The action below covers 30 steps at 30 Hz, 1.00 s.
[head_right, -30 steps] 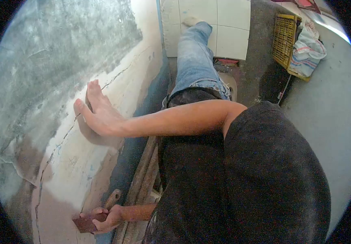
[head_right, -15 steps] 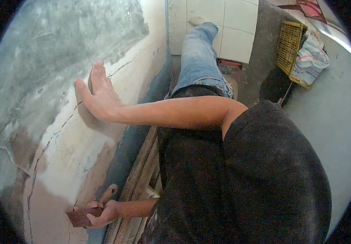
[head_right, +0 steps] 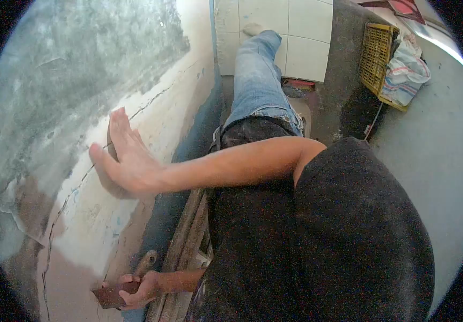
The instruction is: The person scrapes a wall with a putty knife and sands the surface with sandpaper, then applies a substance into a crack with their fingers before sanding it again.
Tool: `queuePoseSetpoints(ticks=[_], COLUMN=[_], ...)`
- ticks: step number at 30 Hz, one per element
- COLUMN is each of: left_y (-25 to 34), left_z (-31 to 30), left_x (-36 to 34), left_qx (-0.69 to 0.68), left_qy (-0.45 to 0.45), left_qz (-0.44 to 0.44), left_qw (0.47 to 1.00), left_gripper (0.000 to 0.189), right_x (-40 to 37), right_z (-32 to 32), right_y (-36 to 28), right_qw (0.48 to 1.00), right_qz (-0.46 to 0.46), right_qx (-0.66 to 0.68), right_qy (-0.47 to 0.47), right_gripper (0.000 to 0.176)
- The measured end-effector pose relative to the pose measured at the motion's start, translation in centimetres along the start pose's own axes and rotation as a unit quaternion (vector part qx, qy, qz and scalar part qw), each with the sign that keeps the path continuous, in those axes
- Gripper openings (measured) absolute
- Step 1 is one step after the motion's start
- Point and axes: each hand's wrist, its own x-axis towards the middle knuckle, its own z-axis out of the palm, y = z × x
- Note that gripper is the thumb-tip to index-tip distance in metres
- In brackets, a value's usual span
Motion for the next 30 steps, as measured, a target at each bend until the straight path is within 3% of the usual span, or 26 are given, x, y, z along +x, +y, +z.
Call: queuePoseSetpoints(ticks=[1,2,6,9,10,14,16,18,20,22,25,28,30], left_y=[0.9,2.3,2.3,4.6,5.2,2.1,4.0,-1.9,-1.7,5.1,5.3,5.6,3.6], left_z=[0.6,1.7,2.4,5.6,6.0,2.0,4.4,-2.5,-2.8,4.6,5.6,6.1,2.7], left_x=[0.0,0.2,-0.3,-0.5,-0.6,-0.2,-0.4,0.8,0.8,-0.3,-0.2,-0.4,0.3], left_qx=[0.003,0.009,0.007,-0.001,0.001,0.012,0.003,0.002,0.008,0.013,0.002,0.045,0.221], left_qy=[-0.003,-0.008,0.007,0.0,0.001,0.001,0.006,-0.001,-0.003,-0.004,0.003,0.023,0.003], left_qz=[-0.001,-0.001,-0.003,-0.011,-0.014,-0.012,-0.016,-0.021,-0.022,-0.019,-0.022,-0.001,0.158], left_qw=[1.0,1.0,1.0,1.0,1.0,1.0,1.0,1.0,1.0,1.0,1.0,0.999,0.962], left_gripper=[0.048,0.048,0.048,0.048,0.048,0.048,0.048,0.048,0.048,0.048,0.048,0.049,0.046], right_x=[-0.2,0.9,4.1,-0.5,0.2,4.1,2.1,0.8,2.4,3.5,4.0,1.6,3.5], right_z=[0.1,0.1,-1.9,-0.6,-0.4,-2.1,-1.4,-1.2,-1.5,-1.6,-2.3,-1.7,-1.8], right_y=[0.3,1.0,0.2,-1.0,-0.3,1.1,-0.8,-1.3,0.5,1.2,0.4,-0.5,1.8], right_qw=[1.0,0.999,0.993,0.999,0.999,0.991,0.995,0.996,0.996,0.993,0.99,0.994,0.991], right_qz=[0.006,-0.019,0.082,0.043,0.049,0.107,0.09,0.086,0.083,0.106,0.131,0.104,0.129], right_qx=[-0.005,0.015,0.038,0.012,0.015,0.05,0.031,0.02,0.028,0.046,0.052,0.028,0.015], right_qy=[-0.018,0.023,0.072,-0.03,-0.012,0.063,0.016,-0.031,0.014,0.034,0.019,0.004,0.043], right_gripper=[0.09,0.09,0.085,0.085,0.085,0.088,0.088,0.089,0.09,0.09,0.09,0.088,0.089])
